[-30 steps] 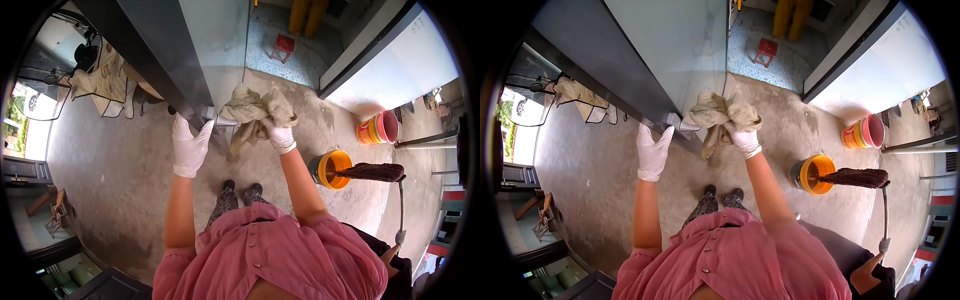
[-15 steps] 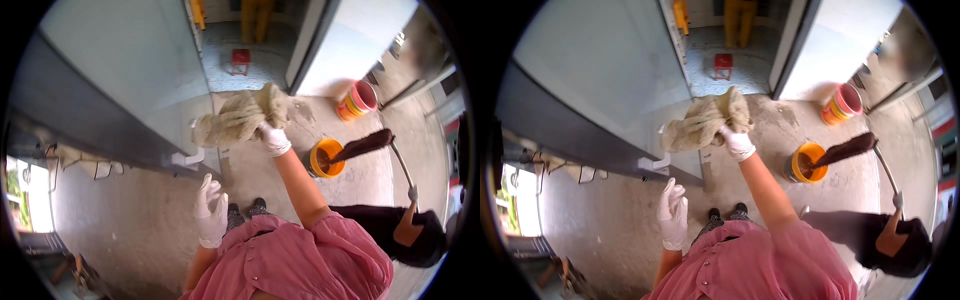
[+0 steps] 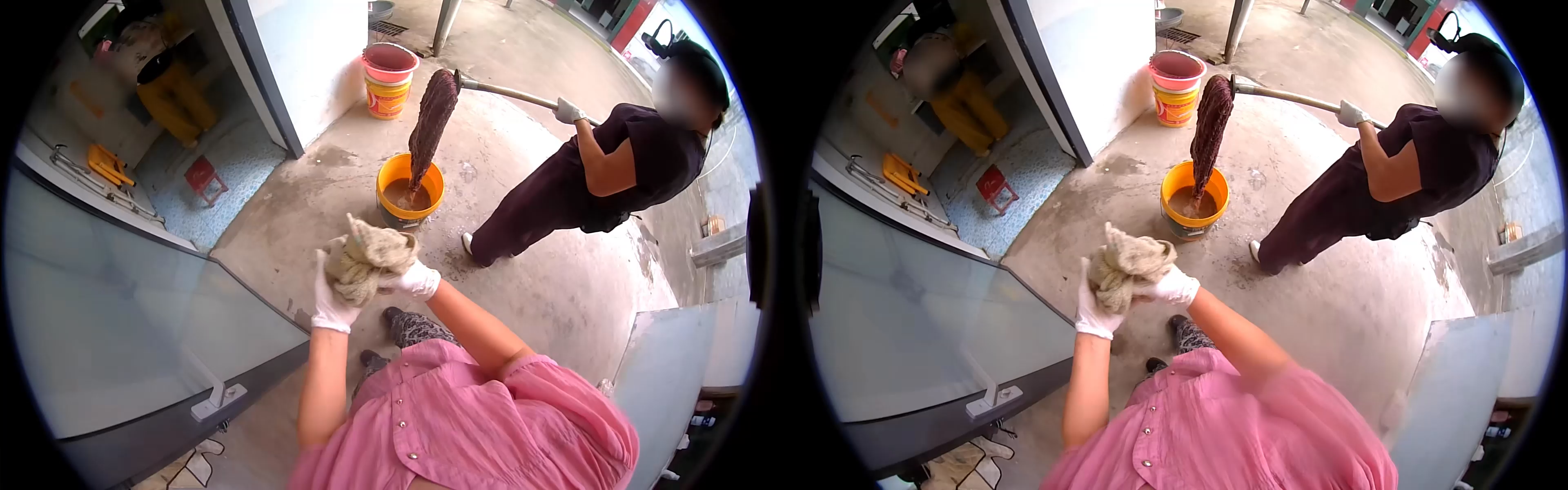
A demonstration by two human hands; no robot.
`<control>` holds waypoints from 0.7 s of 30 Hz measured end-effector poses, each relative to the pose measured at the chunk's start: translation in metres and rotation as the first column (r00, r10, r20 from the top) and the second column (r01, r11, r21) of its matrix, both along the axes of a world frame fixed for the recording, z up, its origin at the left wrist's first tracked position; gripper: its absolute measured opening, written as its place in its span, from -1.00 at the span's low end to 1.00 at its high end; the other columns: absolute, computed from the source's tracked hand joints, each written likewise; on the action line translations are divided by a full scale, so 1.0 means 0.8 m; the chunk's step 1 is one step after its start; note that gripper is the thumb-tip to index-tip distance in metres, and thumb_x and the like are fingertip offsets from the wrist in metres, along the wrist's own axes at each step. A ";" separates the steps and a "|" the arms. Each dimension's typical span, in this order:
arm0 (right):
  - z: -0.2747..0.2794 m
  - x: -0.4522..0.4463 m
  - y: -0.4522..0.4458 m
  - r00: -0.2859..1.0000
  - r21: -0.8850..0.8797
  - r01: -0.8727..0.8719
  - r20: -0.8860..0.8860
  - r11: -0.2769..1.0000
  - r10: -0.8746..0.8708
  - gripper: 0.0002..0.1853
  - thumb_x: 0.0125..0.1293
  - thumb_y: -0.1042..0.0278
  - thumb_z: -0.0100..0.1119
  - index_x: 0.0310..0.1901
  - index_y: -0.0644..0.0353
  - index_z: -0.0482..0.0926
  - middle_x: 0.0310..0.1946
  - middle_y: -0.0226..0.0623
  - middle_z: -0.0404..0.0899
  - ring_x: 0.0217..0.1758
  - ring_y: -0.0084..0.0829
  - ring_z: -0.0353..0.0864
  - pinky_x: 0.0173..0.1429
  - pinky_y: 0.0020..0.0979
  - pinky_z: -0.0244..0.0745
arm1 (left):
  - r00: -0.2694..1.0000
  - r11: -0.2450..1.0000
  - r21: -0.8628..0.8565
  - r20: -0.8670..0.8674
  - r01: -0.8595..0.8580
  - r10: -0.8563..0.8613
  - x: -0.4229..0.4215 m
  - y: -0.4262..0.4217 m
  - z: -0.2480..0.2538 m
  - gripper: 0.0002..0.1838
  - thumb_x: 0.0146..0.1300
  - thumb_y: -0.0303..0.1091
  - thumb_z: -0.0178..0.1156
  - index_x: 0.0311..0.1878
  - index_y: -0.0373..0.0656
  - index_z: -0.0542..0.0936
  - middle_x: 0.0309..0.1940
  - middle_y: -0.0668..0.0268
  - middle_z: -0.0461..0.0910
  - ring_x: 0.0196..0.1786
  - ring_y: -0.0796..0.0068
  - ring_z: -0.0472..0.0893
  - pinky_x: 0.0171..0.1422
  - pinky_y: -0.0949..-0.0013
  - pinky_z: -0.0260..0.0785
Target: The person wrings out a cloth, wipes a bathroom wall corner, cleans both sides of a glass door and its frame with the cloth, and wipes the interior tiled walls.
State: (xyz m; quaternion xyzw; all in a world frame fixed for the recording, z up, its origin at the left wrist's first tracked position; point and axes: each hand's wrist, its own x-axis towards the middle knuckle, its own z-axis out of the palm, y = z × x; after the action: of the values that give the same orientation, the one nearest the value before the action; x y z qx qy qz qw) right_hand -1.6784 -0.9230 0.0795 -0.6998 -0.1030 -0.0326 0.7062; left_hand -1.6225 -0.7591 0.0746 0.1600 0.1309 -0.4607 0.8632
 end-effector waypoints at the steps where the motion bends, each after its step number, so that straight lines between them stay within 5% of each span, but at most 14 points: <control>1: -0.008 0.001 -0.021 0.998 0.133 0.061 0.026 0.989 -0.065 -0.13 0.10 0.40 0.39 0.43 0.15 0.11 0.38 -0.28 0.20 0.39 -0.31 0.24 0.40 -0.36 0.23 | 0.991 0.993 -0.099 -0.109 0.069 -0.080 0.014 -0.026 -0.019 -0.33 0.37 0.24 -0.19 0.30 -0.08 0.36 0.22 0.09 0.42 0.25 0.08 0.43 0.25 -0.13 0.33; 2: -0.006 -0.004 -0.035 0.991 0.564 0.132 -0.106 0.816 -0.087 -0.20 0.12 0.41 0.38 0.38 0.17 0.20 0.31 -0.24 0.32 0.31 -0.32 0.37 0.34 -0.36 0.33 | 0.944 0.963 -0.265 -0.302 0.048 -0.131 0.018 -0.055 -0.011 -0.47 0.42 0.06 -0.19 0.22 -0.11 0.43 0.16 0.14 0.49 0.16 0.13 0.52 0.20 -0.02 0.41; 3: 0.002 0.000 -0.061 0.974 0.661 0.187 -0.221 0.727 -0.050 -0.29 0.15 0.43 0.32 0.34 0.19 0.25 0.24 -0.24 0.39 0.27 -0.34 0.42 0.34 -0.33 0.34 | 0.977 0.996 0.029 -0.199 0.085 -0.078 0.014 -0.087 0.024 -0.54 0.42 -0.06 -0.19 0.18 -0.12 0.47 0.16 0.17 0.50 0.11 0.18 0.56 0.16 0.08 0.47; 5: -0.012 0.016 -0.117 0.933 0.828 0.295 -0.357 0.477 0.042 -0.45 0.22 0.46 0.22 0.26 0.20 0.35 0.14 -0.24 0.49 0.19 -0.37 0.50 0.30 -0.31 0.40 | 0.998 0.971 0.233 -0.058 0.050 -0.037 0.037 -0.142 -0.031 -0.58 0.42 -0.12 -0.19 0.18 -0.09 0.47 0.13 0.18 0.52 0.09 0.22 0.57 0.15 0.07 0.48; 6: -0.028 0.028 -0.141 0.932 0.828 0.297 -0.359 0.476 0.043 -0.45 0.22 0.46 0.22 0.26 0.20 0.35 0.14 -0.24 0.49 0.19 -0.37 0.50 0.30 -0.31 0.40 | 0.999 0.954 0.299 -0.052 0.012 0.003 0.052 -0.171 -0.042 -0.64 0.42 -0.21 -0.12 0.17 -0.08 0.47 0.09 0.19 0.54 0.09 0.23 0.57 0.14 0.08 0.48; 9: -0.073 0.076 -0.226 0.833 0.655 0.552 -0.404 0.517 -0.378 -0.59 0.26 0.48 0.18 0.15 0.20 0.42 0.04 -0.31 0.53 0.11 -0.41 0.53 0.20 -0.33 0.47 | 0.982 0.822 0.536 0.108 -0.190 0.157 0.096 -0.260 -0.070 -0.71 0.37 -0.25 0.07 0.10 -0.06 0.47 0.08 0.21 0.53 0.07 0.25 0.57 0.05 0.07 0.53; 13: -0.114 0.105 -0.308 0.693 0.435 0.719 -0.505 0.541 -0.515 -0.58 0.19 0.48 0.27 0.11 0.19 0.47 0.00 -0.35 0.53 0.05 -0.47 0.53 0.16 -0.38 0.47 | 0.957 0.667 0.696 0.274 -0.265 0.093 0.138 -0.332 -0.092 -0.61 0.34 -0.23 0.15 0.21 -0.07 0.43 0.04 0.26 0.54 0.05 0.43 0.53 0.12 0.28 0.43; 14: -0.105 0.116 -0.317 0.655 0.390 0.755 -0.464 0.527 -0.596 -0.64 0.18 0.43 0.30 0.02 0.20 0.51 -0.15 -0.39 0.58 -0.13 -0.53 0.57 -0.05 -0.43 0.54 | 0.940 0.717 0.630 0.323 -0.298 0.107 0.153 -0.345 -0.110 -0.51 0.32 -0.07 0.16 0.25 0.00 0.37 0.13 0.13 0.49 0.16 0.22 0.52 0.16 -0.03 0.41; 15: -0.099 0.125 -0.330 0.651 0.382 0.759 -0.477 0.527 -0.590 -0.64 0.18 0.43 0.30 0.02 0.20 0.51 -0.15 -0.39 0.58 -0.13 -0.53 0.57 -0.05 -0.43 0.54 | 0.945 0.712 0.639 0.310 -0.292 0.109 0.160 -0.355 -0.130 -0.51 0.32 -0.07 0.16 0.25 0.00 0.37 0.13 0.13 0.49 0.16 0.22 0.52 0.16 -0.03 0.41; 18: -0.088 0.145 -0.356 0.657 0.179 0.731 -0.446 0.658 -0.608 -0.77 0.16 0.37 0.30 -0.16 0.21 0.57 -0.48 -0.48 0.51 -0.51 -0.66 0.45 -0.47 -0.51 0.39 | 0.983 0.829 0.549 -0.184 0.107 -0.005 0.168 -0.388 -0.037 -0.22 0.20 0.37 0.03 0.35 0.07 0.28 0.19 0.08 0.41 0.22 0.10 0.42 0.25 -0.16 0.27; 19: -0.077 0.151 -0.361 0.712 0.111 0.665 -0.393 0.738 -0.582 -0.73 0.10 0.37 0.32 -0.16 0.23 0.57 -0.36 -0.43 0.57 -0.36 -0.60 0.54 -0.31 -0.47 0.50 | 0.962 0.802 0.561 -0.269 0.205 -0.058 0.169 -0.397 -0.029 -0.13 0.15 0.49 -0.03 0.37 0.10 0.26 0.19 0.09 0.40 0.22 0.05 0.40 0.27 -0.20 0.24; 21: -0.083 0.152 -0.375 0.805 -0.344 0.593 0.274 0.728 -0.526 -0.68 0.03 0.38 0.35 -0.14 0.20 0.58 -0.18 -0.39 0.60 -0.15 -0.50 0.59 -0.04 -0.42 0.53 | 0.947 0.956 0.122 -0.218 0.265 -0.235 0.179 -0.404 -0.071 -0.21 0.17 0.45 -0.01 0.29 0.08 0.35 0.19 0.17 0.41 0.16 0.09 0.44 0.27 -0.09 0.30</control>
State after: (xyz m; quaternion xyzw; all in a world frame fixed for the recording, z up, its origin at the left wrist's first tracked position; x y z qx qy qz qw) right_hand -1.5566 -1.2234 0.0127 -0.8259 0.0534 -0.2770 0.4881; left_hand -1.4797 -1.0821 0.0181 0.1924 0.2301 -0.5693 0.7655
